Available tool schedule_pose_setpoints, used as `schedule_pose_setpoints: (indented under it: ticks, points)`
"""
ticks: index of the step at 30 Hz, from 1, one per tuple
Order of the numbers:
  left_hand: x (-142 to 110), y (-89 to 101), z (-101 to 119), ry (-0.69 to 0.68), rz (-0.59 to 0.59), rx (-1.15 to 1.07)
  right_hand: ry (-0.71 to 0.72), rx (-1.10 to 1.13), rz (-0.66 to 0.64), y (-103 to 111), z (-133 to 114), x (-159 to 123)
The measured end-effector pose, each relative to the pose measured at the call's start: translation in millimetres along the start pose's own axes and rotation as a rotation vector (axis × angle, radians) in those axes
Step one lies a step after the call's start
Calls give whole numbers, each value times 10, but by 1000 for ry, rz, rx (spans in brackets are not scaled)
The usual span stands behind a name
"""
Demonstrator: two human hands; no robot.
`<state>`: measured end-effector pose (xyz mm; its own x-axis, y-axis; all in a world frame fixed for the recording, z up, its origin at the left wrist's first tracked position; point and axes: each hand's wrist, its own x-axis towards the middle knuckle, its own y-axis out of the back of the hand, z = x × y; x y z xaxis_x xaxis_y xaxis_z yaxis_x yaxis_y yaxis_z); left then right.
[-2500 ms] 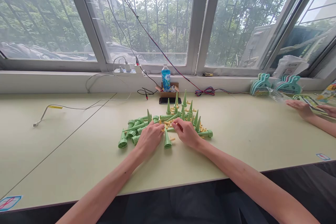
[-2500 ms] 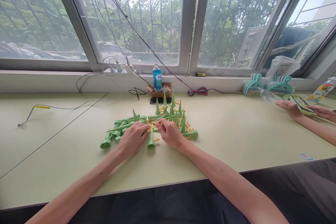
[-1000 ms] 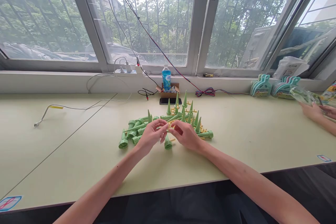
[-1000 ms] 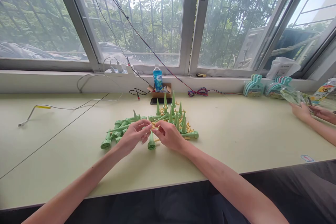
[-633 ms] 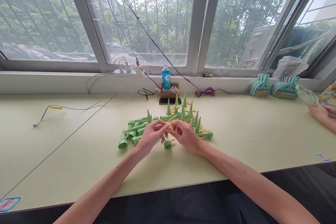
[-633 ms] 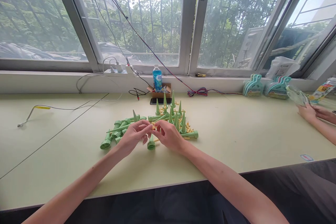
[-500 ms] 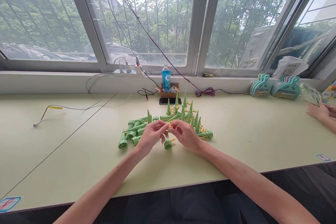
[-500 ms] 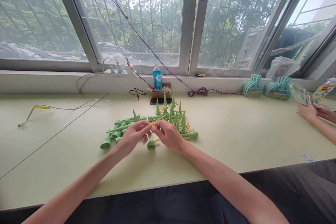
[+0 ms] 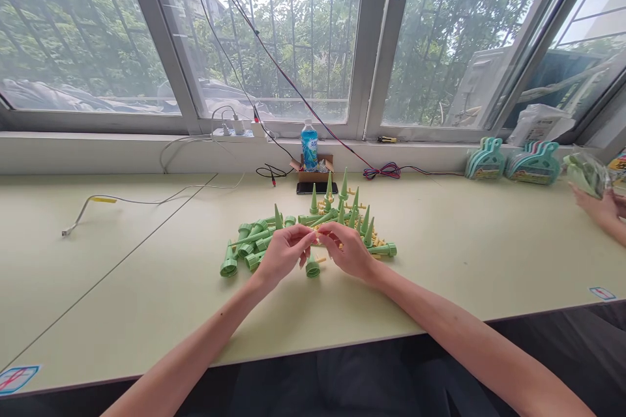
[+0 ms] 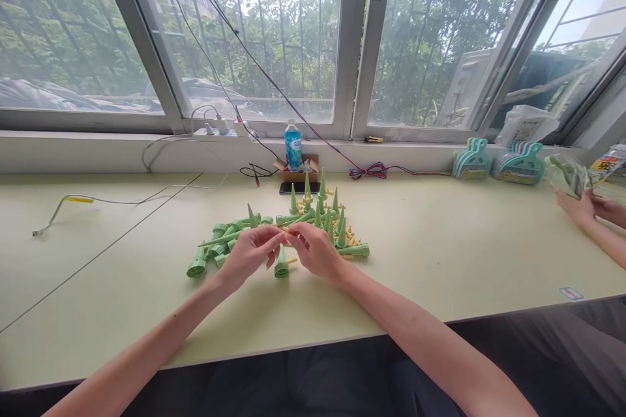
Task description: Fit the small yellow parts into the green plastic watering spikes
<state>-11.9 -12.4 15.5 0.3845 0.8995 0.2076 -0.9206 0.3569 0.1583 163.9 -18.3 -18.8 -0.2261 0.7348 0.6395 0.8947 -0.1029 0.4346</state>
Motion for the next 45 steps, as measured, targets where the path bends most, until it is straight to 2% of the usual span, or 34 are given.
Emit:
schedule_pose_setpoints:
  ticks: [24, 36, 40, 45]
  points:
    - [14, 29, -90, -73, 36, 146, -51, 46, 19, 15, -21, 6]
    - [-22, 30, -98, -223, 181, 452, -45, 73, 47, -3, 7, 2]
    - [-26, 34, -126, -246, 166, 574, -43, 58, 60, -7, 2, -6]
    - [-44, 26, -135, -247, 55, 706, -27, 24, 90, -10, -9, -7]
